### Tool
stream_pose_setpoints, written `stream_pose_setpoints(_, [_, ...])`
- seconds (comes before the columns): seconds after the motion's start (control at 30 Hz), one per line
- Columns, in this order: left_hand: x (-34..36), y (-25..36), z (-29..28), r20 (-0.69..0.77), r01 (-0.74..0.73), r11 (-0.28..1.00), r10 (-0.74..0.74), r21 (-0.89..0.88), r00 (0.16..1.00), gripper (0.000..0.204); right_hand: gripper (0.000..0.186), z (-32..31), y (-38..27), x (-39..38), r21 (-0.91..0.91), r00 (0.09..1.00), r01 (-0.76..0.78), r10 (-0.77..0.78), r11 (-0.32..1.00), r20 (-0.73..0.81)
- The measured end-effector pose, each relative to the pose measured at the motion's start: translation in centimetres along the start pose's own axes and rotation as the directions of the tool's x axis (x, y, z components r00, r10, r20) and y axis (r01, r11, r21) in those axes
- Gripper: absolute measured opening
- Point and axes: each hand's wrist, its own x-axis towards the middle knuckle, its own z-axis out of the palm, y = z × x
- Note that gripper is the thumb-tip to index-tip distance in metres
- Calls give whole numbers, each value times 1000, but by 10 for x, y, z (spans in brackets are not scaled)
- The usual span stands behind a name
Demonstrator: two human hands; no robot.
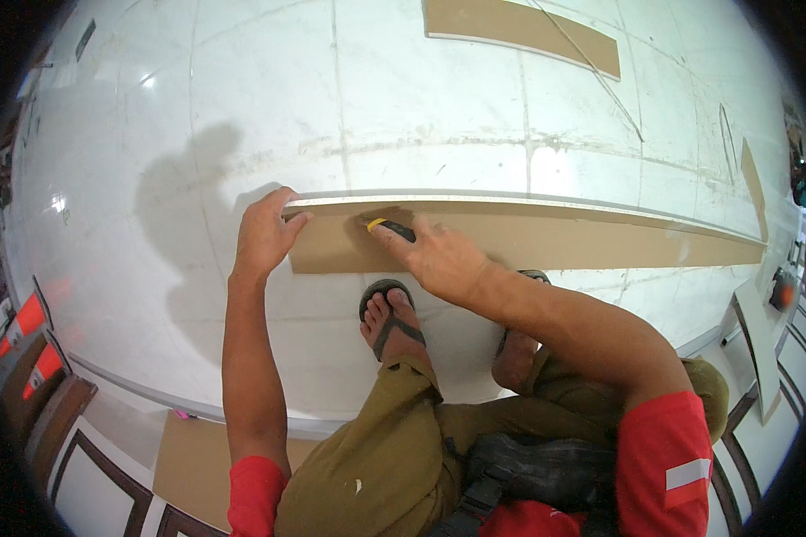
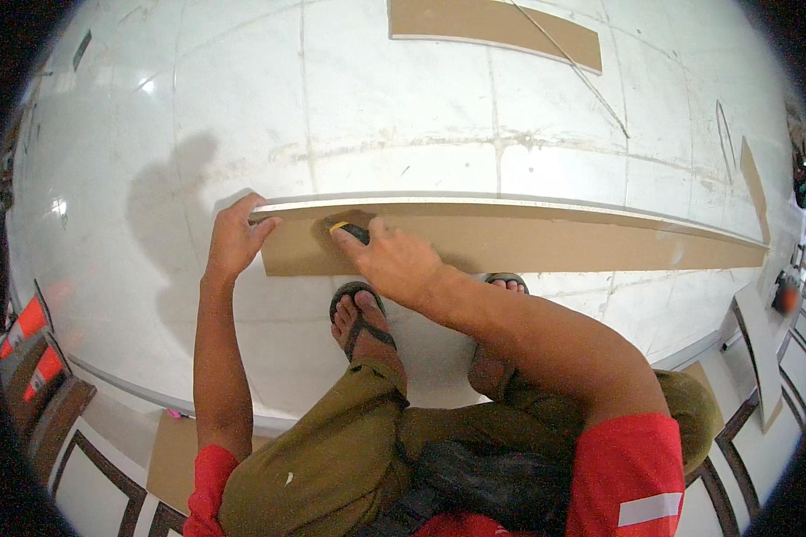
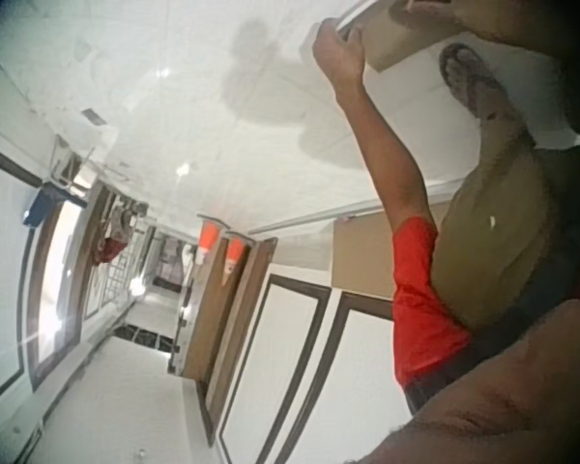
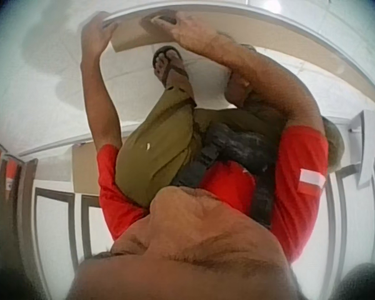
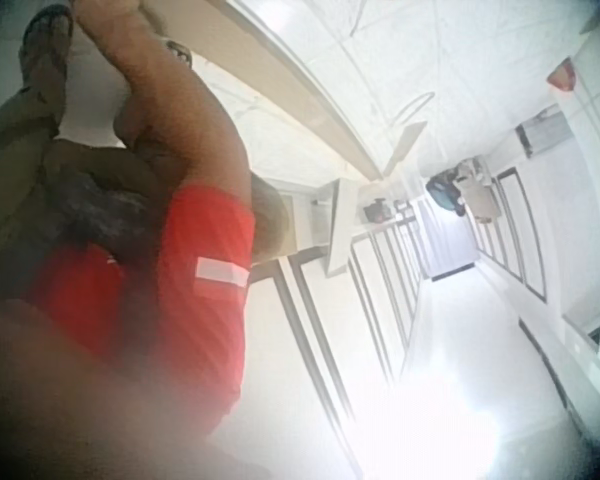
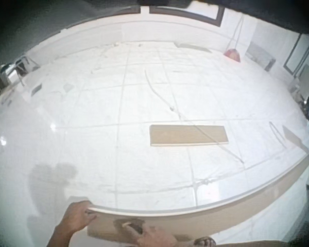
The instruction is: The person cuts a long strip from a large panel on the floor using a utility knife.
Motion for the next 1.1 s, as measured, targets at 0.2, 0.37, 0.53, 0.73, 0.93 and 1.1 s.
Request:
stream_pose_setpoints(0.2, [-2, 3, -1, -22, -26, 1000, 26, -1, 999, 32, 61, -23, 10, -2, -18, 995, 11, -10, 1000, 97])
stream_pose_setpoints(0.37, [7, 9, -4, 96, -18, 994, 8, 107, 995, 33, 47, -94, 33, 8, 89, 947, -36, 5, 995, 321])
stream_pose_setpoints(0.53, [22, 11, -20, 296, -215, 898, 101, 383, 950, 30, 42, -148, 61, 0, 230, 919, 21, -109, 973, 378])
stream_pose_setpoints(0.73, [22, 24, -7, 242, -255, 876, 165, 409, 956, 29, 41, -68, 69, -9, 512, 972, 153, -223, 845, 77])
stream_pose_setpoints(0.93, [18, 30, 7, 246, -126, 829, -14, 545, 969, 28, 49, 24, 39, -7, 490, 991, 132, -99, 862, -92])
stream_pose_setpoints(1.1, [13, 38, 11, 168, -222, 852, 159, 474, 973, 29, 50, 46, 34, -17, 443, 956, 102, 35, 891, -291])
